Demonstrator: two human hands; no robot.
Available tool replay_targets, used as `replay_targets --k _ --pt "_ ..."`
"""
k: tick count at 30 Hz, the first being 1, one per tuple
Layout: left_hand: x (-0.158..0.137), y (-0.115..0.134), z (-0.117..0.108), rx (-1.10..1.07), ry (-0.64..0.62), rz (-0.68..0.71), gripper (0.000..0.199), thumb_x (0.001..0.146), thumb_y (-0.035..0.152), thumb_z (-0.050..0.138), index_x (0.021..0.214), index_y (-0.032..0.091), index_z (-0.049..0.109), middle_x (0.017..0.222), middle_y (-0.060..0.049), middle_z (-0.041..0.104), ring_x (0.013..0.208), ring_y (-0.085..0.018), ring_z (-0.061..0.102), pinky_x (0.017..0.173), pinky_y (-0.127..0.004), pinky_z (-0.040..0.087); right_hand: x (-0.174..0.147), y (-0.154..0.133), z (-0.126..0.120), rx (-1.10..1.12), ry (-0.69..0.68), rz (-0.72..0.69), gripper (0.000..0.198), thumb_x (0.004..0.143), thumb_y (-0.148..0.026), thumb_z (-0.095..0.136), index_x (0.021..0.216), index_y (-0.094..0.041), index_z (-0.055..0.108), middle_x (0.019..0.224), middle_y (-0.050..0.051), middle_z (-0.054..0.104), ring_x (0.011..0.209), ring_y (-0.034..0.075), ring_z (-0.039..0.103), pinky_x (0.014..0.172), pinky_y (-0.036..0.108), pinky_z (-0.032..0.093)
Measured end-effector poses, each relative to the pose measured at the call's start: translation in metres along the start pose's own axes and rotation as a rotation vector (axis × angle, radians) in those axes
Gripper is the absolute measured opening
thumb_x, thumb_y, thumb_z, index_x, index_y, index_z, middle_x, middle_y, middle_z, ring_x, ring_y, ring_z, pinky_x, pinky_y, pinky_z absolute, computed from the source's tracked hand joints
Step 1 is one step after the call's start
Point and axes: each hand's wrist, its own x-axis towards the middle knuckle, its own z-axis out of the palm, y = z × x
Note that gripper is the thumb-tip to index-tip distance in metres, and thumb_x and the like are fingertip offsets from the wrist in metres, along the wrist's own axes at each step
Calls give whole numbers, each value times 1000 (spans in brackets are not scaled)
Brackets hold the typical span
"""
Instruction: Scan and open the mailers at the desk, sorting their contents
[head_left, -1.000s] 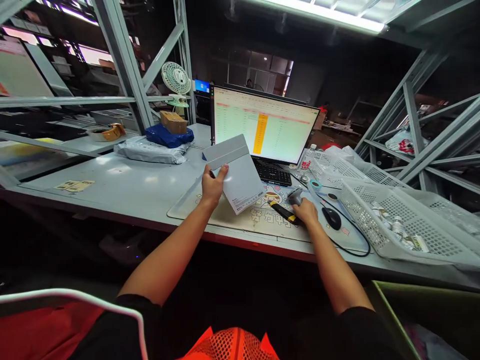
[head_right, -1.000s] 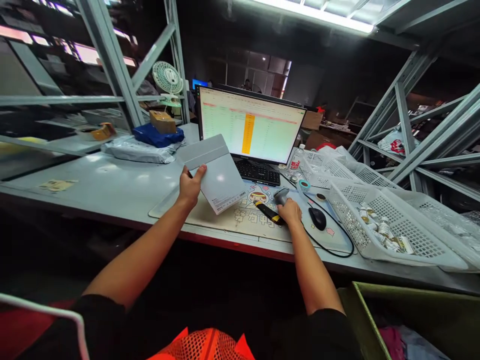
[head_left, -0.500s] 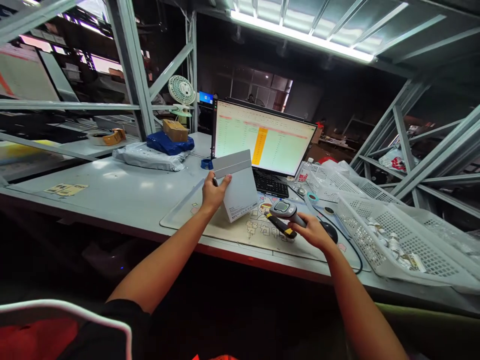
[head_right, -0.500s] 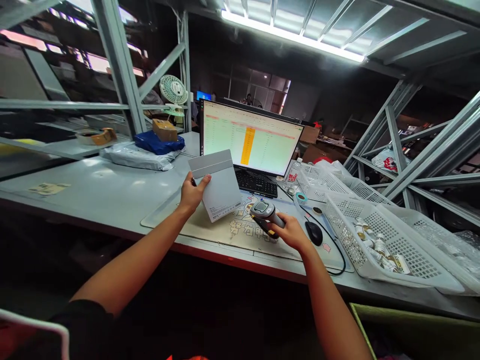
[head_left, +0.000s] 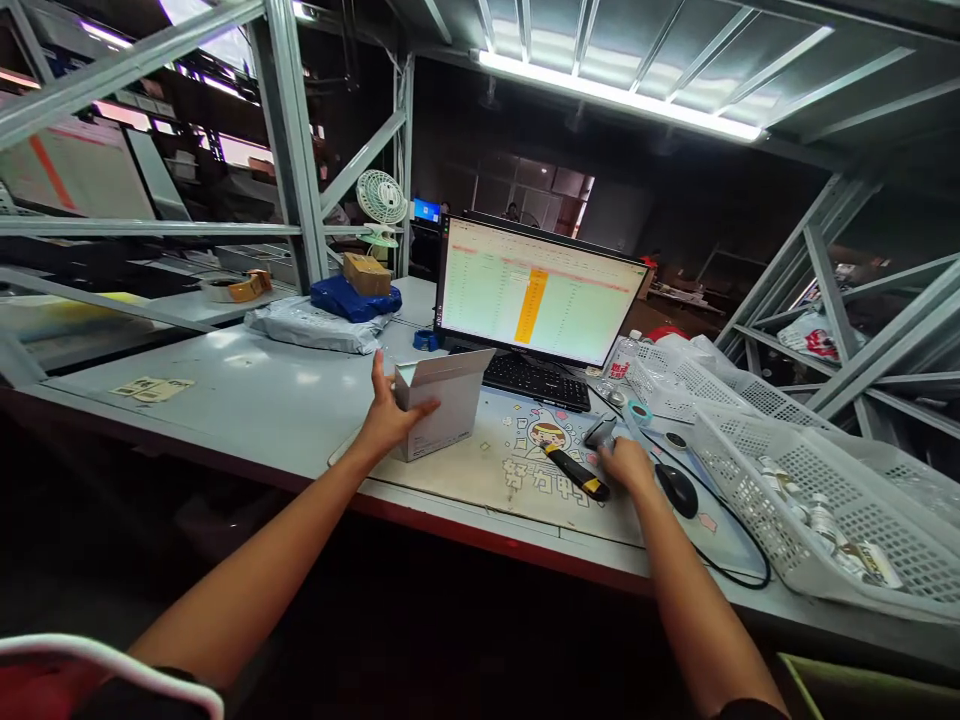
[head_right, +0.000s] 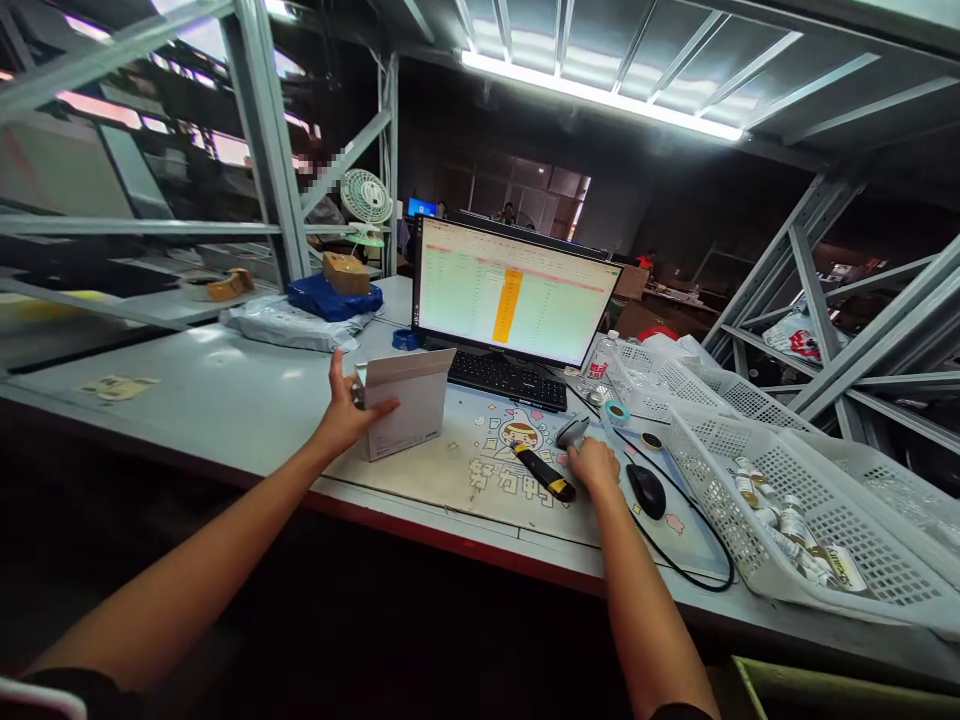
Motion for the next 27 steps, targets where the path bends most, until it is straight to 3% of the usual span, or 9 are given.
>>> replay_targets --k 2,4,6,11,14,16,19,22,27 --pt "-14 -14 -3 67 -125 -108 138 64 62 90 169 24 7 147 -21 58 125 -36 66 105 -48 54 13 -15 -2 0 40 18 49 102 -43 54 127 -4 69 124 32 68 120 40 68 100 48 51" --pt "-28 -24 -7 216 -224 -191 112 66 65 87 155 21 35 140 -20 64 125 -39 66 106 -50 53 29 -38 3 9 64 -7 51 105 -41 46 136 -4 65 135 31 64 128 40 62 106 50 49" --pt "-36 -28 -10 344 -253 -222 91 68 69 83 137 21 49 131 -18 69 121 -41 67 103 -52 54 47 -67 15 22 42 -74 51 107 -39 46 145 -9 61 143 26 61 136 36 58 113 46 45" --pt "-35 -24 -13 393 -255 -240 85 68 71 79 130 20 51 129 -20 69 119 -43 68 100 -51 54 84 -126 56 43 -101 -164 64 101 -41 63 159 -16 51 165 18 43 153 35 38 124 45 35" --pt "-34 -22 -14 367 -271 -238 83 69 71 78 129 21 51 130 -20 70 119 -42 68 99 -51 54 95 -139 67 56 -88 -130 70 108 -43 52 169 -15 34 178 16 16 164 38 9 130 57 21" --pt "-34 -22 -15 327 -276 -241 82 70 70 79 129 21 51 131 -19 70 120 -42 67 101 -52 53 99 -142 70 68 -94 -131 67 109 -44 49 167 -14 36 180 14 9 165 38 0 132 61 12" --pt "-36 -25 -16 274 -274 -238 81 70 68 80 130 22 52 132 -19 70 122 -43 67 102 -54 53 99 -142 71 85 -128 -148 64 106 -48 55 159 -12 50 180 14 9 166 38 1 132 62 5" --pt "-36 -29 -16 269 -256 -220 80 71 66 81 132 24 52 135 -18 69 126 -43 65 103 -54 53 99 -144 67 124 -120 -159 64 105 -48 56 159 -12 51 179 15 11 166 37 2 132 62 1" --pt "-37 -28 -17 243 -261 -235 83 70 67 82 134 24 52 136 -17 69 128 -44 65 104 -54 53 95 -165 42 284 -86 -231 71 107 -57 46 162 -13 45 174 20 28 164 32 19 133 54 15"
